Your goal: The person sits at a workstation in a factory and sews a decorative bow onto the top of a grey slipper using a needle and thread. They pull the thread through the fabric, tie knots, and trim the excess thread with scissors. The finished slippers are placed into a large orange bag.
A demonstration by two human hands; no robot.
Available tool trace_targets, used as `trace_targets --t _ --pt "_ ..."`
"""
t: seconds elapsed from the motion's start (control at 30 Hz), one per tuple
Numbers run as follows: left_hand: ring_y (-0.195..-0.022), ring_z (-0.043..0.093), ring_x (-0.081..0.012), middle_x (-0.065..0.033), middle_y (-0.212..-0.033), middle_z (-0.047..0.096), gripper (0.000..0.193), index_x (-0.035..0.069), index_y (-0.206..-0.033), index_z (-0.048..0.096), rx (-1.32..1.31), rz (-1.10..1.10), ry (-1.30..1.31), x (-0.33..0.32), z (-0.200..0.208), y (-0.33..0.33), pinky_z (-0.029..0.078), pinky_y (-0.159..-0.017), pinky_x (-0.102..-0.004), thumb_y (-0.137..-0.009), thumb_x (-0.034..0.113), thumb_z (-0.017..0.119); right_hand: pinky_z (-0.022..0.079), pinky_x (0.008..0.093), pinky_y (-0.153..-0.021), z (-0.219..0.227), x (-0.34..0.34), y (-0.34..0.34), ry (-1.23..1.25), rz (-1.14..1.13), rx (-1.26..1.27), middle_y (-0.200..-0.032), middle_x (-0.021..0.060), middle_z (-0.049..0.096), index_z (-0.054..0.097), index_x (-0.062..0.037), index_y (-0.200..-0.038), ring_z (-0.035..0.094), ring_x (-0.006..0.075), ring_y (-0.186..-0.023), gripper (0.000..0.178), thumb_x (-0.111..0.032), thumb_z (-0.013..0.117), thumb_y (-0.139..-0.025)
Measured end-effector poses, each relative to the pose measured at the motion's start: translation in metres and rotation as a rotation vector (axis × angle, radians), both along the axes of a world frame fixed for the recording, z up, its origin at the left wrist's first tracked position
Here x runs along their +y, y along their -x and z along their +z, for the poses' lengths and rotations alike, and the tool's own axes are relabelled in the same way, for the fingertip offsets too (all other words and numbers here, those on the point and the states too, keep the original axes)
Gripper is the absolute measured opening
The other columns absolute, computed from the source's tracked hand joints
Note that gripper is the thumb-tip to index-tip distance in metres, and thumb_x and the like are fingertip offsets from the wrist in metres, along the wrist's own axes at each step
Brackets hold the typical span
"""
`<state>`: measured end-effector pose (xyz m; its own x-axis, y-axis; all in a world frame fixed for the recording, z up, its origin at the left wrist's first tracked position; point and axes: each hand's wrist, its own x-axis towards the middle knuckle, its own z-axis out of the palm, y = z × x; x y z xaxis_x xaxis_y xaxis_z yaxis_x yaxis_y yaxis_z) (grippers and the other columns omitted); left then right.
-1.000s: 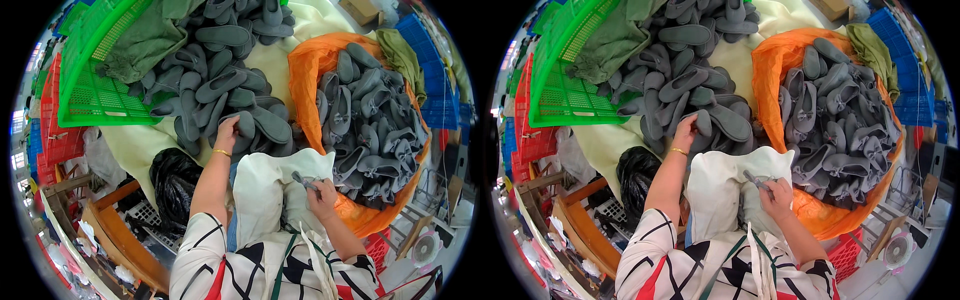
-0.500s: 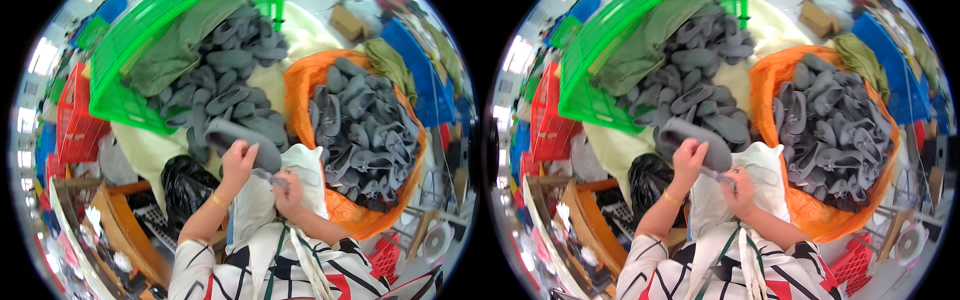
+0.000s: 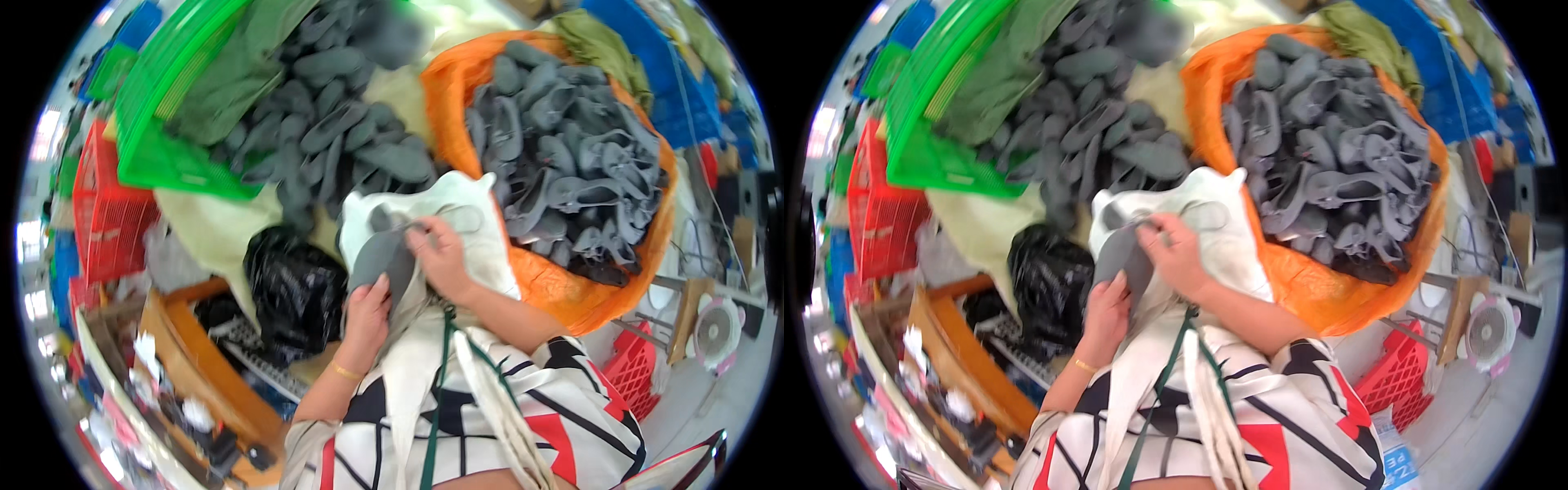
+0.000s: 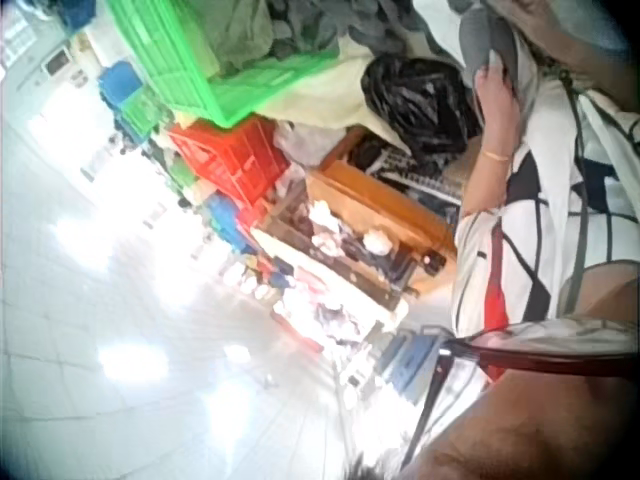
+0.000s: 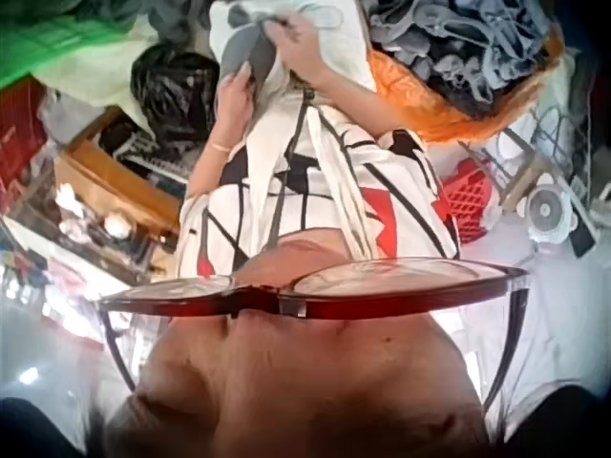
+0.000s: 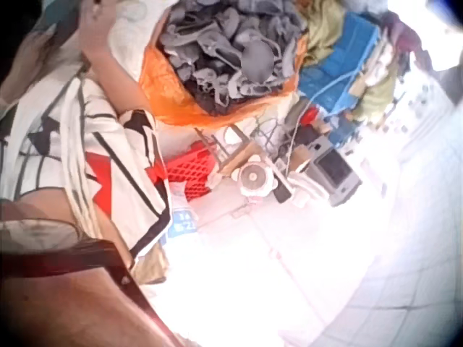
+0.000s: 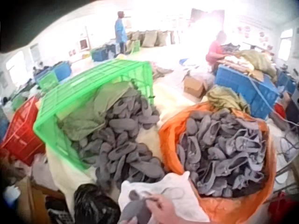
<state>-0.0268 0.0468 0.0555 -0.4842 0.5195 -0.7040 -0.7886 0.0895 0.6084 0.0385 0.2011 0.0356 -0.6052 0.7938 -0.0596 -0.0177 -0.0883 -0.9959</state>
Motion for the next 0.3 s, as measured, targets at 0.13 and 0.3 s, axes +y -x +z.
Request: trace_targets --t 0.13,0.3 --pt "-0.064 0.041 -0.0064 0.0054 -0.07 0.04 0.028 0.014 -0.077 0.045 0.185 -0.028 -0.081 -0.021 -0.029 -0.006 0.033 -0.055 -0.0246 -0.101 0.025 0.054 0.044 0.0319 -0.067 0.002 -0.013 -0.014 -0.13 0.154 -0.2 -0.074 0.0068 0.051 0.057 -0.0008 -0.088 0.05 0.0156 -0.072 0.019 -0.018 0.065 -0.089" --pt "-0.094 0.064 -0.0152 -0.0049 -0.106 0.066 0.015 0.007 -0.108 0.059 -0.014 0.1 -0.217 -0.007 -0.032 -0.003 0.052 -0.083 -0.0304 -0.099 0.019 0.06 0.049 0.0357 -0.069 -0.019 -0.038 -0.021 -0.309 0.484 -0.186 -0.085 0.0137 0.064 0.066 -0.0022 -0.095 0.062 0.0279 -0.076 0.021 -0.023 0.067 -0.09"
